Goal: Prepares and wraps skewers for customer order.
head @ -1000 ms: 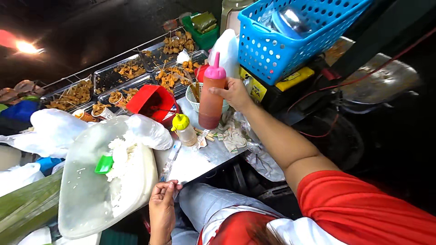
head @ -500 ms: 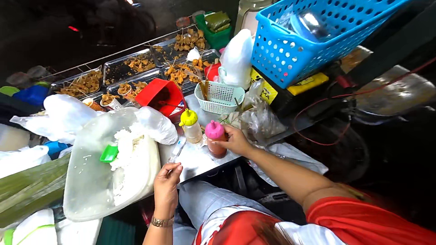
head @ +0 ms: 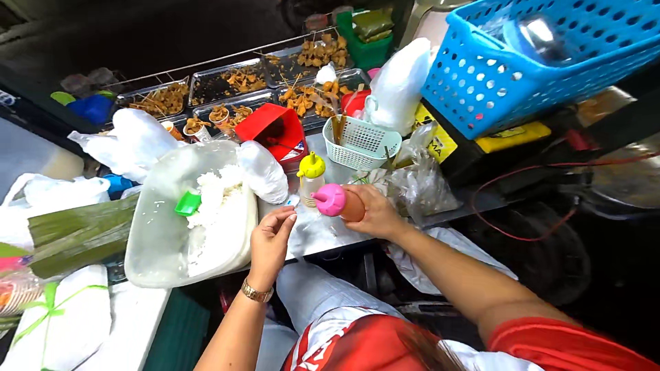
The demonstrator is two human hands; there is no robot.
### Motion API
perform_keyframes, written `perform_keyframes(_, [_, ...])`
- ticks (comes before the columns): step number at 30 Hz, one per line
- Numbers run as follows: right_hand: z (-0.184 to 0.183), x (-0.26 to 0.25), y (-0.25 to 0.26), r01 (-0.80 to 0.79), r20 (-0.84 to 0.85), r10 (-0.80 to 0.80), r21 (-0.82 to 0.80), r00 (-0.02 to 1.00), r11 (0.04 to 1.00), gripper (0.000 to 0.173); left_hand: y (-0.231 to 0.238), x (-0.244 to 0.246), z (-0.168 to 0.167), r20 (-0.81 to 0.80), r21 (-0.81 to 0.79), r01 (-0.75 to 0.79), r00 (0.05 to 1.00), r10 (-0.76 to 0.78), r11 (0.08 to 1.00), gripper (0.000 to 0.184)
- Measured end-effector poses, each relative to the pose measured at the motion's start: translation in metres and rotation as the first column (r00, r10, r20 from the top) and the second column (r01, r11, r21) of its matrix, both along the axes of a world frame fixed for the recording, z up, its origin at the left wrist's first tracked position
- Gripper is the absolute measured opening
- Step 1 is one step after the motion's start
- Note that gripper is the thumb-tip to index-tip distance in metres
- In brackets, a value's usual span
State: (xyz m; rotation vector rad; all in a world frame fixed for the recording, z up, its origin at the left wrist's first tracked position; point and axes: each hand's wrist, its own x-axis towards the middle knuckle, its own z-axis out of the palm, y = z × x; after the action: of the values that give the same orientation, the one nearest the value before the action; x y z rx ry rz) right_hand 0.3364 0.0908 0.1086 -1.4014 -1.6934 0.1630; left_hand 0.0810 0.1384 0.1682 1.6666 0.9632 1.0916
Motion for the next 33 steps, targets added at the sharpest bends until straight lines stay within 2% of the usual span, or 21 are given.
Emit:
perform_keyframes(4, [0.026, 0.016, 0.002, -0.013, 0.256, 0.004, 0.032, 0.967, 0.999, 0.074, 0.002, 0.0, 0.008, -0.022, 0.023, -0.053, 0.998, 0.054, 0.998, 0.008])
perform_keyframes(8, [0.036, 0.02, 0.002, -0.018, 0.366, 0.008, 0.022, 0.931, 1.0, 0.076, 0.001, -0.003, 0.011, -0.062, 0.084, -0.054, 0.996, 0.059, 0.995, 0.013])
perform_keyframes(12, [0.039, 0.021, 0.004, -0.028, 0.446, 0.023, 0.005, 0.895, 1.0, 0.075, 0.001, -0.007, 0.01, -0.219, 0.251, -0.017, 0.973, 0.074, 0.968, 0.017])
perform_keyframes(15, [0.042, 0.021, 0.007, -0.049, 0.509, 0.046, -0.008, 0.86, 0.999, 0.074, 0.0, -0.006, 0.007, -0.361, 0.442, 0.054, 0.925, 0.122, 0.896, 0.017])
perform_keyframes(18, [0.054, 0.022, 0.01, -0.066, 0.581, 0.08, -0.046, 0.81, 0.997, 0.075, -0.002, -0.005, 0.004, -0.437, 0.461, 0.101, 0.891, 0.126, 0.882, 0.019])
perform_keyframes(22, [0.093, 0.025, 0.02, -0.146, 0.689, 0.117, -0.016, 0.715, 0.989, 0.072, -0.002, 0.005, 0.012, -0.497, 0.389, 0.131, 0.864, 0.088, 0.912, 0.022])
perform_keyframes(25, [0.142, 0.025, 0.032, -0.265, 0.774, 0.096, 0.096, 0.626, 0.959, 0.063, 0.001, 0.02, 0.039, -0.489, 0.141, 0.057, 0.872, 0.019, 0.988, 0.022])
perform_keyframes(29, [0.217, 0.019, 0.042, -0.456, 0.889, -0.072, 0.3, 0.453, 0.838, 0.042, 0.006, 0.037, 0.071, -0.219, -0.177, -0.016, 0.975, -0.024, 0.984, 0.009])
perform_keyframes(33, [0.265, 0.005, 0.04, -0.591, 0.937, -0.224, 0.343, 0.267, 0.731, 0.028, 0.002, 0.046, 0.086, -0.055, -0.234, 0.0, 0.998, -0.013, 0.972, 0.009])
